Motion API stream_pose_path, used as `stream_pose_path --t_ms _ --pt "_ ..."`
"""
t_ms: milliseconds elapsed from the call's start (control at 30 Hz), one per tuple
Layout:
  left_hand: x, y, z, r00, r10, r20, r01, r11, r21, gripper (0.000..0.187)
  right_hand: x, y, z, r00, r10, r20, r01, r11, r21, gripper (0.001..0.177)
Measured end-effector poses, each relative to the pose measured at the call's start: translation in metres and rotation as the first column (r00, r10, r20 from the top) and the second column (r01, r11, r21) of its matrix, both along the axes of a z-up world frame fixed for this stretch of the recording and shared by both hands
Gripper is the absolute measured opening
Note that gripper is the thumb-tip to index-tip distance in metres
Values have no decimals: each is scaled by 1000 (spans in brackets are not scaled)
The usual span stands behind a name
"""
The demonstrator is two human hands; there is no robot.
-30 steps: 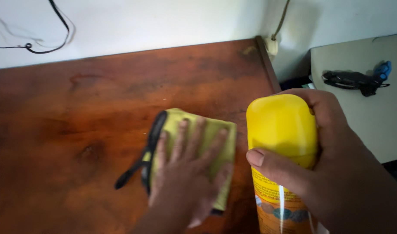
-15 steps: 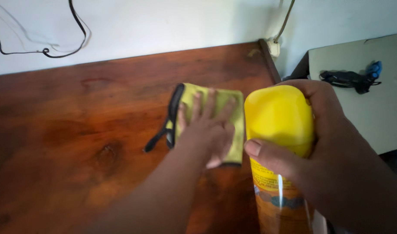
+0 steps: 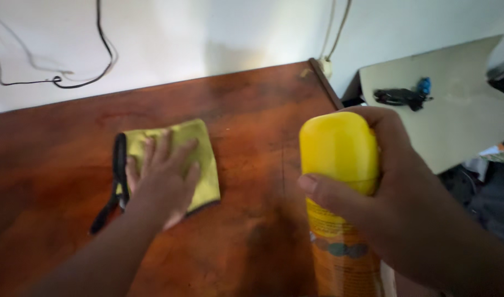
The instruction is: The person wipes the surface of a wooden desk with a yellow cloth while holding a yellow spray can. The person cleans the top surface and the front edge of the desk.
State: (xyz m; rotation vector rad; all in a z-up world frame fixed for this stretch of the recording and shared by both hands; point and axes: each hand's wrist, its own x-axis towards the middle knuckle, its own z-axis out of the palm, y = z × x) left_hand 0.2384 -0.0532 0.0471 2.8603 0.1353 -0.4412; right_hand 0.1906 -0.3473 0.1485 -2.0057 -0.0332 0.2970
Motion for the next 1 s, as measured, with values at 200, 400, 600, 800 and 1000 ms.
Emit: stream_pose_path --t_ms 200,400,600,800,1000 --pt "32 -65 17 961 -151 -229 162 986 27 65 -27 15 7 1000 25 8 -25 999 -29 72" --pt "-56 -105 -11 883 -450 132 469 853 -228 59 -27 8 -3 999 26 -25 -28 998 -63 77" --pt "-87 -47 -61 518 -411 750 329 905 269 50 -15 -6 -10 999 32 36 -27 991 -131 78" --pt "-8 20 -38 938 -126 322 94 989 114 62 18 -14 -13 998 0 -70 -4 998 -65 79" --pt "71 -25 0 967 253 -30 -253 967 -14 61 48 -22 -17 997 16 -72 -9 995 99 79"
